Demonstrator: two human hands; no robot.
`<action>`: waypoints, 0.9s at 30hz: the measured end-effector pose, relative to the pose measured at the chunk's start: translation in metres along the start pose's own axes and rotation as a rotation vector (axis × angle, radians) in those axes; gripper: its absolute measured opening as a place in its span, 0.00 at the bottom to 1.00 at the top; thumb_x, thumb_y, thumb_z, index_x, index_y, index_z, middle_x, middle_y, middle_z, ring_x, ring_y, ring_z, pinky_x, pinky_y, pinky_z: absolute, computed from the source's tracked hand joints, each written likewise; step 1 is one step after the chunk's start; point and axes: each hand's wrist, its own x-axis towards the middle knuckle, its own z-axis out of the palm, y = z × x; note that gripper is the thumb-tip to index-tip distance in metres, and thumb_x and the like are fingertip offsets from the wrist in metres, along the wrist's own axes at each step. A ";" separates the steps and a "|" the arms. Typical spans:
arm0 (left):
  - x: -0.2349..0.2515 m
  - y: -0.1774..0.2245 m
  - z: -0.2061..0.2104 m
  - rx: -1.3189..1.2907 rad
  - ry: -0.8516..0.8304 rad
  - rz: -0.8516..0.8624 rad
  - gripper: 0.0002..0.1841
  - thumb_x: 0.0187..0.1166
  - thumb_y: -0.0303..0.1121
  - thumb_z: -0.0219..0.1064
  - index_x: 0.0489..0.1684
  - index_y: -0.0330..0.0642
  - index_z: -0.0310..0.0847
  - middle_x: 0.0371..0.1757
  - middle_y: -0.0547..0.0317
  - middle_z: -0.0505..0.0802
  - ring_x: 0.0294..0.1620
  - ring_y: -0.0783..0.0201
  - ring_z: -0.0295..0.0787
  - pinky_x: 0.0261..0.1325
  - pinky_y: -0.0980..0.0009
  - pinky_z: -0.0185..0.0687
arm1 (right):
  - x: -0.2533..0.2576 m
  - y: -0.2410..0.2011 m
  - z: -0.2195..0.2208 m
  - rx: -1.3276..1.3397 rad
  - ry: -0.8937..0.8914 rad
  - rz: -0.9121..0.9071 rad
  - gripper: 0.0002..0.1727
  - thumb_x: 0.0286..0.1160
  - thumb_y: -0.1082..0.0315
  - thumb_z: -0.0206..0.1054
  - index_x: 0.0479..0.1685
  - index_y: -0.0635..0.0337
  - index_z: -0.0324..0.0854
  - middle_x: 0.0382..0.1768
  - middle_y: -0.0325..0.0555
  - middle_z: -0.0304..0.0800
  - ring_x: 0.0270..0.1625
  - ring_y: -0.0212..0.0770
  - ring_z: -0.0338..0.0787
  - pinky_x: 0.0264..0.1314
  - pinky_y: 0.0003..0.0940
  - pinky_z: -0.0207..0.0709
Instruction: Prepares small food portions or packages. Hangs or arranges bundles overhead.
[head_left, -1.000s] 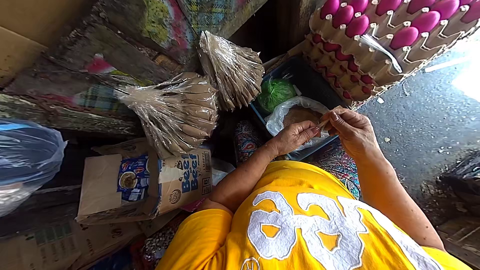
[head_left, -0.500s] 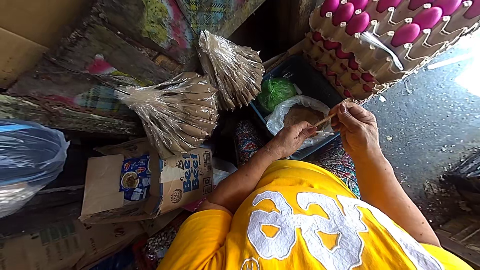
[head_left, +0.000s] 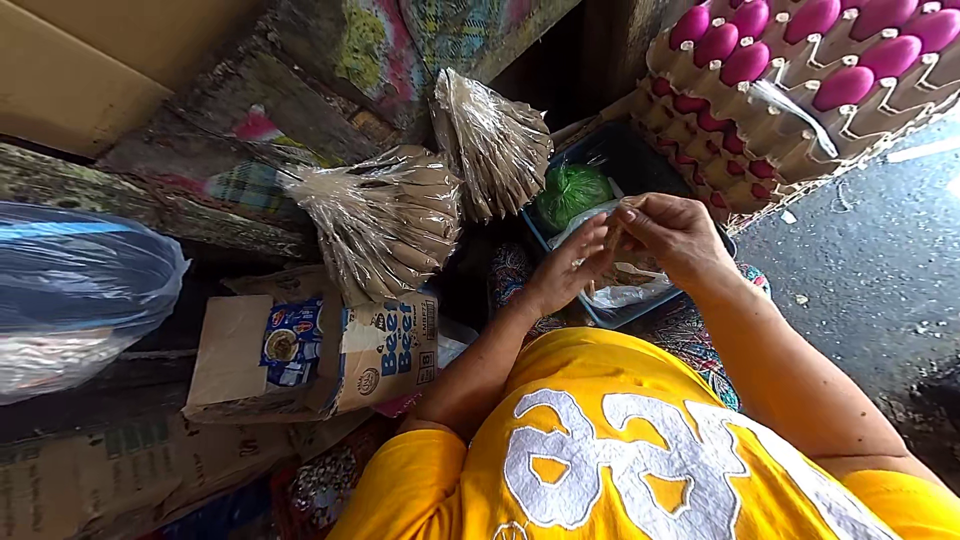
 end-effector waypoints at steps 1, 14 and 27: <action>0.001 0.003 -0.005 -0.056 0.061 0.079 0.30 0.88 0.33 0.57 0.88 0.31 0.57 0.81 0.41 0.77 0.75 0.57 0.80 0.76 0.62 0.77 | 0.004 -0.001 0.005 -0.008 -0.035 -0.009 0.08 0.86 0.66 0.62 0.43 0.58 0.86 0.32 0.30 0.90 0.30 0.22 0.86 0.34 0.18 0.81; 0.011 0.038 -0.055 0.034 0.730 0.383 0.06 0.79 0.23 0.70 0.45 0.30 0.88 0.41 0.55 0.93 0.43 0.72 0.90 0.51 0.75 0.87 | 0.063 -0.023 0.062 -0.568 -0.056 -0.318 0.11 0.84 0.65 0.64 0.44 0.62 0.90 0.39 0.47 0.92 0.40 0.33 0.90 0.48 0.29 0.84; 0.013 0.051 -0.125 0.241 0.698 0.254 0.07 0.82 0.28 0.68 0.48 0.32 0.84 0.41 0.55 0.91 0.41 0.73 0.87 0.51 0.75 0.84 | 0.132 -0.033 0.098 -0.140 -0.162 -0.145 0.10 0.84 0.66 0.65 0.53 0.60 0.87 0.43 0.39 0.91 0.36 0.25 0.87 0.38 0.22 0.81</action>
